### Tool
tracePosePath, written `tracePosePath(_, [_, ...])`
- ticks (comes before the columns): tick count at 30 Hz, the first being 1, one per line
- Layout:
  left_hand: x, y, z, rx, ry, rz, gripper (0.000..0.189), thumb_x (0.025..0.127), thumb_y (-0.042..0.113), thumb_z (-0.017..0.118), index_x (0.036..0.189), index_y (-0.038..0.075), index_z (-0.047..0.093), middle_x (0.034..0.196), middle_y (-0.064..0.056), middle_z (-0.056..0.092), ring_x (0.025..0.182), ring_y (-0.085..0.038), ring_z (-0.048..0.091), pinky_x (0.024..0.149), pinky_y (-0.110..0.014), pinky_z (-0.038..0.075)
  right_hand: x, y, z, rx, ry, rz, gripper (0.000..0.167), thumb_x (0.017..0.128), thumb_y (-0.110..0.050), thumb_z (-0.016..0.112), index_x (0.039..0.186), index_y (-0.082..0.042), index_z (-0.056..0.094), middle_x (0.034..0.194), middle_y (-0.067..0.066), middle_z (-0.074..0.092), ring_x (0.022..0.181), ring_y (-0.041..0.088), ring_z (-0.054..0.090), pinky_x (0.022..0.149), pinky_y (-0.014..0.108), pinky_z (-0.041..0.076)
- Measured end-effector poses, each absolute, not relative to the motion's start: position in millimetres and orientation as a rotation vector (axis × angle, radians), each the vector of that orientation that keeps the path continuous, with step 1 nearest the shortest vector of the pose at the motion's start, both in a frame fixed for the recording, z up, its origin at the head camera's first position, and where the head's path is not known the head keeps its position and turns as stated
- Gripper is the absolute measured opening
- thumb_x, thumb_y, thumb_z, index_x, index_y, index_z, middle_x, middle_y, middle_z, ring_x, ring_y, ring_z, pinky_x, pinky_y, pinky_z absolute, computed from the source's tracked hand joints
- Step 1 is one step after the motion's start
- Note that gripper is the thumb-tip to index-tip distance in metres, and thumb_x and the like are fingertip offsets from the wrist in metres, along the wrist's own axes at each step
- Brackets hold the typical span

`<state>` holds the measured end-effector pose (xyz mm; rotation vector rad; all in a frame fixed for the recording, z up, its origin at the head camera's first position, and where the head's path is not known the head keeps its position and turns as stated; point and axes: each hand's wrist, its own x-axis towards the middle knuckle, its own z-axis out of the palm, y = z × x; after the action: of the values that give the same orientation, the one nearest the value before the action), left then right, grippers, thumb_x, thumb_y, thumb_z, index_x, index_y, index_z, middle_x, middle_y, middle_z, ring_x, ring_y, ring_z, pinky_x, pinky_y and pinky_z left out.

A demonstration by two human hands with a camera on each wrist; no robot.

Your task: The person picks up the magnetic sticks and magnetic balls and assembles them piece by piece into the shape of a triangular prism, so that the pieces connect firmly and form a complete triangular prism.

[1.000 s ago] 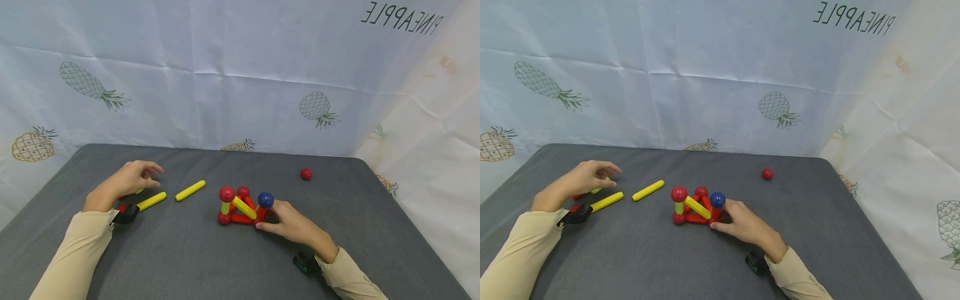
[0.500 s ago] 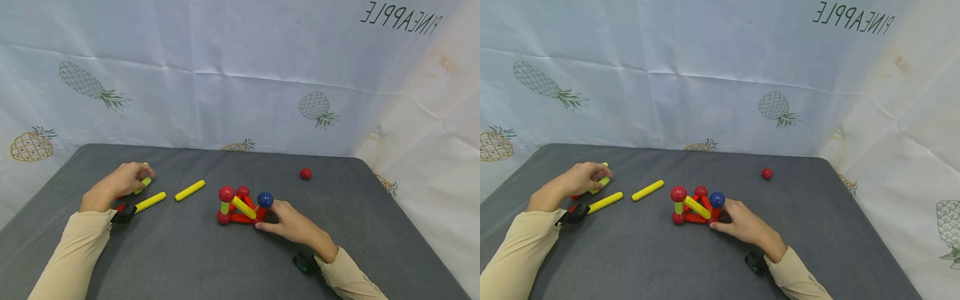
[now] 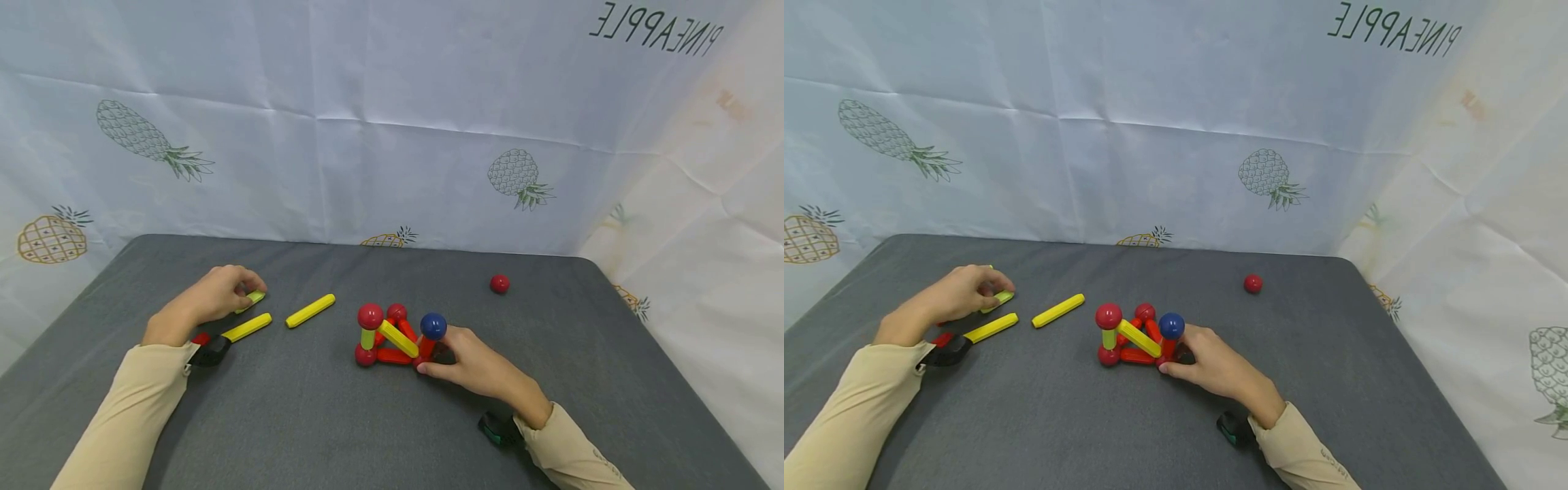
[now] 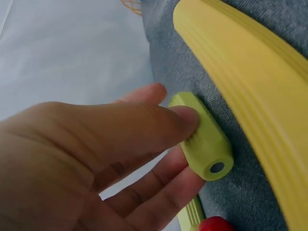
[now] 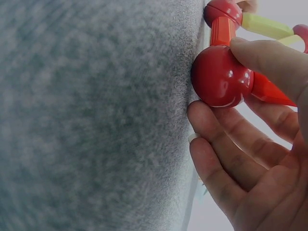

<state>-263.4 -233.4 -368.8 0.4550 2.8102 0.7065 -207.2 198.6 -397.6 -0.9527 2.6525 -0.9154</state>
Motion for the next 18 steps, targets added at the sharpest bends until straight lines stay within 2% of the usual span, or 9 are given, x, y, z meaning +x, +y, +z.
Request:
tracePosePath(7, [-264.7, -232.0, -369.7, 0.432, 2.824, 0.667, 0.031, 0.086, 0.001, 0.070, 0.117, 0.001, 0.065, 0.112, -0.024, 0.062, 0.101, -0.038, 0.058, 0.078, -0.046, 0.051, -207.6, 198.3, -397.5, -0.949, 2.654, -0.910, 0.031, 0.091, -0.031, 0.072, 0.114, -0.014, 0.059, 0.107, 0.001, 0.070, 0.100, 0.014, 0.067, 0.090, 0.038, 0.056])
tracePosePath(13, [-265.2, -229.4, -371.2, 0.455, 2.837, 0.665, 0.029, 0.087, 0.001, 0.070, 0.116, 0.003, 0.066, 0.109, -0.020, 0.063, 0.098, -0.035, 0.059, 0.077, -0.044, 0.051, -207.7, 198.2, -397.5, -0.945, 2.654, -0.910, 0.031, 0.091, -0.032, 0.072, 0.113, -0.014, 0.060, 0.106, 0.000, 0.070, 0.099, 0.014, 0.066, 0.090, 0.037, 0.056])
tracePosePath(18, [-264.4, -225.8, -370.4, 0.478, 2.837, 0.692, 0.029, 0.089, 0.003, 0.067, 0.118, 0.004, 0.067, 0.113, -0.019, 0.065, 0.099, -0.033, 0.061, 0.077, -0.044, 0.052, -207.3, 198.1, -397.7, -0.948, 2.652, -0.914, 0.030, 0.092, -0.031, 0.072, 0.113, -0.014, 0.059, 0.106, 0.000, 0.069, 0.099, 0.014, 0.066, 0.090, 0.037, 0.056])
